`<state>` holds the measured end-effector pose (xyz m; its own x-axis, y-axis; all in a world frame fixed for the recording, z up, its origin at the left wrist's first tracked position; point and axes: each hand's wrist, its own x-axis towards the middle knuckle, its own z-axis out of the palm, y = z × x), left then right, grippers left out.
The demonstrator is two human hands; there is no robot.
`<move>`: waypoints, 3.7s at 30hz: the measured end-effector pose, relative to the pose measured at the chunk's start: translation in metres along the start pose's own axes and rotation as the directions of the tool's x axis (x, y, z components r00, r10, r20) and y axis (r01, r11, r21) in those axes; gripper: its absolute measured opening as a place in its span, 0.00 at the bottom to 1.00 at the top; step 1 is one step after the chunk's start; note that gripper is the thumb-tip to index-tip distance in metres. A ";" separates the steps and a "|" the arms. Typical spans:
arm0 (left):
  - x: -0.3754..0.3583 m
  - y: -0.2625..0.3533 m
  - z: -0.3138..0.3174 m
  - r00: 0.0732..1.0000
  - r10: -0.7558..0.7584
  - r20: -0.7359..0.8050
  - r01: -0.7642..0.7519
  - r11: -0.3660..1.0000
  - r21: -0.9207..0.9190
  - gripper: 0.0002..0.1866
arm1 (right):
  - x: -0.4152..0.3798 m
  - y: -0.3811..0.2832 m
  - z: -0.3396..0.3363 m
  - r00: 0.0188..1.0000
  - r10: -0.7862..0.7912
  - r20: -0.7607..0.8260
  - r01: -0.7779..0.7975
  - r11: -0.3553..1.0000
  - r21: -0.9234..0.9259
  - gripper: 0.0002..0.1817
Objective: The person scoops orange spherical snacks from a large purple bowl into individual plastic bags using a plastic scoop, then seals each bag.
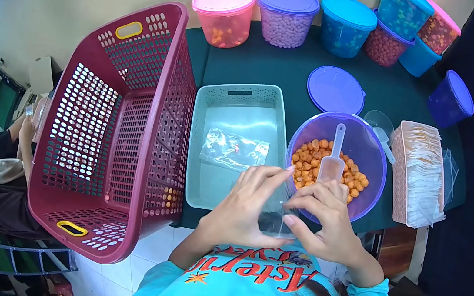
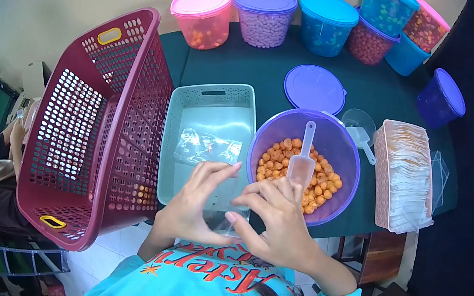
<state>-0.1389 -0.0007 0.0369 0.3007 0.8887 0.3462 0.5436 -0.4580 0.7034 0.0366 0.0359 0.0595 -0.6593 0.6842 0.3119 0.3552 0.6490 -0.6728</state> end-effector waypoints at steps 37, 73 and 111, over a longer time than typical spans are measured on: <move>-0.085 -0.079 -0.004 0.836 -0.480 -0.267 0.291 0.800 -0.525 0.09 | 0.001 0.040 0.013 0.980 0.195 -0.035 -0.167 0.909 0.381 0.03; -0.030 -0.038 0.005 0.904 0.083 0.420 0.311 0.547 -0.777 0.53 | -0.028 0.000 0.007 0.937 -0.333 0.104 0.347 0.921 -0.179 0.07; -0.049 0.006 0.094 0.911 -0.411 -0.025 0.240 0.580 -0.778 0.59 | 0.067 0.165 -0.019 0.880 -0.230 0.415 0.473 0.503 -0.724 0.09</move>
<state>-0.0767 -0.0488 -0.0343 0.0311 0.9986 0.0421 -0.2220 -0.0342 0.9745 0.0634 0.1953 -0.0177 -0.9371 0.3147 0.1509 0.3465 0.8906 0.2945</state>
